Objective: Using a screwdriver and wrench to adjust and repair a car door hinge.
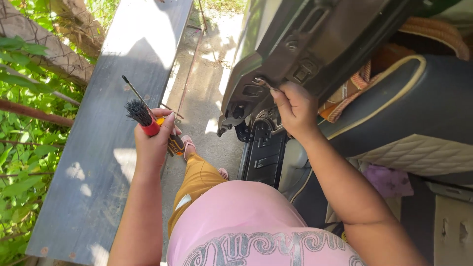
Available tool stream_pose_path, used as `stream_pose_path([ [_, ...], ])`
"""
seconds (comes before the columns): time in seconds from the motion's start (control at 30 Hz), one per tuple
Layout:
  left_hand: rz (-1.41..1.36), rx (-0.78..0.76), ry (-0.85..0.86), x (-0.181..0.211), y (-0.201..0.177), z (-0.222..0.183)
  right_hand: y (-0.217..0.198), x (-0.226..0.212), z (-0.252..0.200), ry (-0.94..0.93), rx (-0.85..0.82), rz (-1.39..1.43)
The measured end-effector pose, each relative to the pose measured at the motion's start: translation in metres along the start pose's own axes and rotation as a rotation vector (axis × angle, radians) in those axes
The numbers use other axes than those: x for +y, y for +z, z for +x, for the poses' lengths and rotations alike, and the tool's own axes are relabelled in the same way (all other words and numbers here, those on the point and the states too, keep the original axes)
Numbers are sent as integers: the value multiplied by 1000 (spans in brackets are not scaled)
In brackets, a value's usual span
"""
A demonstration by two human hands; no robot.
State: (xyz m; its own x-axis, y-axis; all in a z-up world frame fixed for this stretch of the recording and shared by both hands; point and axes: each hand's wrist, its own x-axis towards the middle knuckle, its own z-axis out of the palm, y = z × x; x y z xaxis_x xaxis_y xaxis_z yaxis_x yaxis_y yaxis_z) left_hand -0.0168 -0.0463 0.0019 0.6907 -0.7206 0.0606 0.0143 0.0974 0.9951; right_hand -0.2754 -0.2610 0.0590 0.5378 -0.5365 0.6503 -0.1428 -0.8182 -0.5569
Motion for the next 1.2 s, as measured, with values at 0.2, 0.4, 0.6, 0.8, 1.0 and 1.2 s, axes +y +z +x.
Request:
stream_pose_path([
  [0.2, -21, -50, 11, 3, 14, -3, -1, -3, -4, 32, -28, 19],
  [0.4, 59, 76, -42, 8, -42, -31, -26, -14, -15, 45, -95, -150],
  [0.6, 85, 398, -190, -8, -113, -75, -19, -21, -39, 216, -504, -96],
  [0.8, -75, 381, -226, 11, -159, -97, 15, 68, -107, 221, -517, -393],
  [1.0, -10, 482, -250, 9, -169, -107, 38, 78, -82, 225, -593, -379],
  [1.2, 18, 424, -194, -20, -155, -121, 58, 115, -110, 387, -308, 42],
])
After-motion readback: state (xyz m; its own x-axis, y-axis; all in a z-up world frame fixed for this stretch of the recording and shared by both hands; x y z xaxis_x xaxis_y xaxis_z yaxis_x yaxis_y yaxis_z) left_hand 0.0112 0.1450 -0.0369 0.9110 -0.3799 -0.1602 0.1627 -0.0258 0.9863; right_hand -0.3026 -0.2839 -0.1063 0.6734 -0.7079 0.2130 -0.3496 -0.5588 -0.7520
